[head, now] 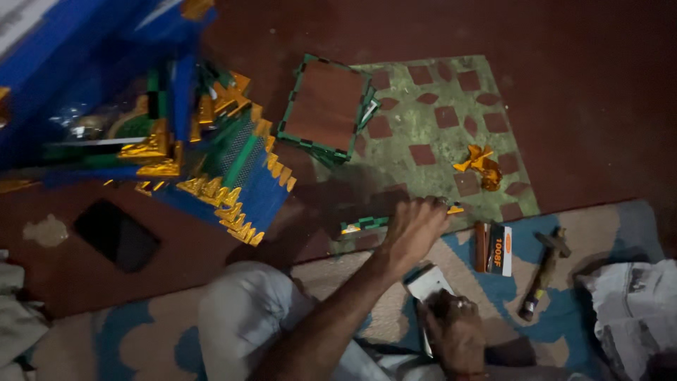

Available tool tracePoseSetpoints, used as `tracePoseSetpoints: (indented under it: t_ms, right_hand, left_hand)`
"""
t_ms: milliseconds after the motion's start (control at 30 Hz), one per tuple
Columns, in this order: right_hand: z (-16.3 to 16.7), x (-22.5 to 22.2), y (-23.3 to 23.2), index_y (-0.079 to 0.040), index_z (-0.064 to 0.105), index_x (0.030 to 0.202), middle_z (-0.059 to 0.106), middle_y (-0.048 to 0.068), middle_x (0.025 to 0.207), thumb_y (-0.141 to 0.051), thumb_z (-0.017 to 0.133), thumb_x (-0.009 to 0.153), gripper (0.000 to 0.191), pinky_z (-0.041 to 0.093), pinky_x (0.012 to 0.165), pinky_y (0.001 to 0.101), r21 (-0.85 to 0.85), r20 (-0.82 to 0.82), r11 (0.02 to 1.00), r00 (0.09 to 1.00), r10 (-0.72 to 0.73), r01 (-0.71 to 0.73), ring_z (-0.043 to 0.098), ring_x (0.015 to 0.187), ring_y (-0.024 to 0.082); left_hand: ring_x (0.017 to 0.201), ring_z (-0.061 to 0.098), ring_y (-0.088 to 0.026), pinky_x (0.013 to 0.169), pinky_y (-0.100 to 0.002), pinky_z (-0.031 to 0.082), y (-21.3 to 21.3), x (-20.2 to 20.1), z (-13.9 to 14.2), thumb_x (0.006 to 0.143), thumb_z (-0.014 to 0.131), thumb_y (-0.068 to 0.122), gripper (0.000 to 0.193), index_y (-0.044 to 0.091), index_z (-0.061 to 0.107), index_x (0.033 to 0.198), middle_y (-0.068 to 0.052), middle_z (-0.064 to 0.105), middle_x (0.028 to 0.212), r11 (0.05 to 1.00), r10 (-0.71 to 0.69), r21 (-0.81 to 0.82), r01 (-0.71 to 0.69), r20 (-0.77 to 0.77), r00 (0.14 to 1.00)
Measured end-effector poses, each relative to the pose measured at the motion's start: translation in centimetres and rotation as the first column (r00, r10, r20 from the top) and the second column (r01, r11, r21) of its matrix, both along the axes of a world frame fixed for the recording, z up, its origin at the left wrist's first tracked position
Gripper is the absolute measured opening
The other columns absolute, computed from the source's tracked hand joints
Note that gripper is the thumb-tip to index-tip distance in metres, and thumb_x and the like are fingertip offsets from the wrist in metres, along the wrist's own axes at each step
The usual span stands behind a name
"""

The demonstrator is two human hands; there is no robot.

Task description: The person sits on the floor assembling small decorative picture frames. They fold gold foil trim around frame edges, hammer it in place, and use a staple gun to fasten the frame backing, setting completed frames aside as they finish each one.

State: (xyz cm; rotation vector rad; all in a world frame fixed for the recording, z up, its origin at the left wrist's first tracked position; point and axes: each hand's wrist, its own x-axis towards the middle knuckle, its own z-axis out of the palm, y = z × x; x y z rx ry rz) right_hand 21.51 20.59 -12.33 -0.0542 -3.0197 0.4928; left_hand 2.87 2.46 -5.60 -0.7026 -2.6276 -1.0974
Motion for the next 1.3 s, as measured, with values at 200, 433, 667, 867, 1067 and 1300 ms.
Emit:
tracePoseSetpoints:
  t_ms: [200,433,667,867,1067,1300]
  right_hand:
    - [2.6,-5.2,11.9,-0.005,0.066,0.132,0.071,0.019,0.107,-0.027,0.067,0.089,0.048,0.055,0.079,0.0455,-0.010,-0.228,0.957,0.932,-0.283,0.288,0.069,0.095,0.035]
    - [2.8,-8.8,14.3,-0.001,0.074,0.100,0.072,0.023,0.088,-0.053,0.069,0.104,0.052,0.056,0.079,0.0467,0.352,-0.080,0.785,0.852,-0.518,0.510,0.070,0.090,0.038]
    - [6.1,-5.7,9.8,-0.007,0.063,0.124,0.060,0.003,0.085,-0.038,0.043,0.113,0.039,0.038,0.055,0.0261,-0.799,0.049,0.468,0.818,-0.574,0.376,0.050,0.065,0.012]
    - [10.5,-5.1,1.6,-0.003,0.057,0.108,0.053,0.003,0.067,-0.036,0.043,0.112,0.035,0.032,0.045,0.0249,-0.875,0.180,0.393,0.943,-0.279,0.284,0.044,0.051,0.010]
    - [11.3,-5.6,-2.5,-0.001,0.065,0.113,0.049,0.001,0.068,-0.036,0.047,0.111,0.039,0.035,0.049,0.0290,-0.668,0.135,0.672,0.940,-0.312,0.319,0.042,0.057,0.009]
    - [10.6,-6.3,-1.9,0.003,0.065,0.102,0.058,0.006,0.067,-0.036,0.041,0.113,0.047,0.044,0.053,0.0344,-0.333,0.046,0.903,0.961,-0.271,0.271,0.052,0.060,0.016]
  left_hand:
    - [0.082,0.071,-0.035,0.062,-0.048,0.052,0.4,-0.1,-0.8,0.088,0.071,0.024,0.025,0.001,0.069,0.098,-0.019,0.069,0.094,1.000,-0.001,0.023,0.002,-0.034,0.999]
    - [0.088,0.070,-0.035,0.070,-0.049,0.054,0.5,-0.1,-1.7,0.094,0.068,0.025,0.027,0.002,0.069,0.107,-0.019,0.068,0.103,0.999,-0.026,0.019,0.026,0.015,1.000]
    - [0.090,0.069,-0.037,0.069,-0.050,0.052,0.3,0.1,-1.6,0.090,0.069,0.025,0.028,0.002,0.065,0.107,-0.020,0.068,0.103,0.997,-0.004,0.077,0.009,-0.067,0.998]
    - [0.092,0.069,-0.039,0.072,-0.051,0.052,0.0,0.5,-0.4,0.090,0.071,0.021,0.025,0.000,0.066,0.103,-0.020,0.068,0.101,0.989,-0.013,0.147,0.015,-0.015,1.000]
    - [0.088,0.071,-0.041,0.071,-0.052,0.054,-0.2,0.2,0.6,0.086,0.071,0.022,0.023,0.001,0.068,0.095,-0.022,0.070,0.093,0.995,-0.021,0.098,0.012,0.092,0.996]
    - [0.079,0.073,-0.034,0.066,-0.048,0.057,0.2,0.0,0.5,0.099,0.060,0.027,0.027,0.001,0.066,0.099,-0.018,0.070,0.087,0.998,-0.055,-0.019,0.065,0.323,0.945]
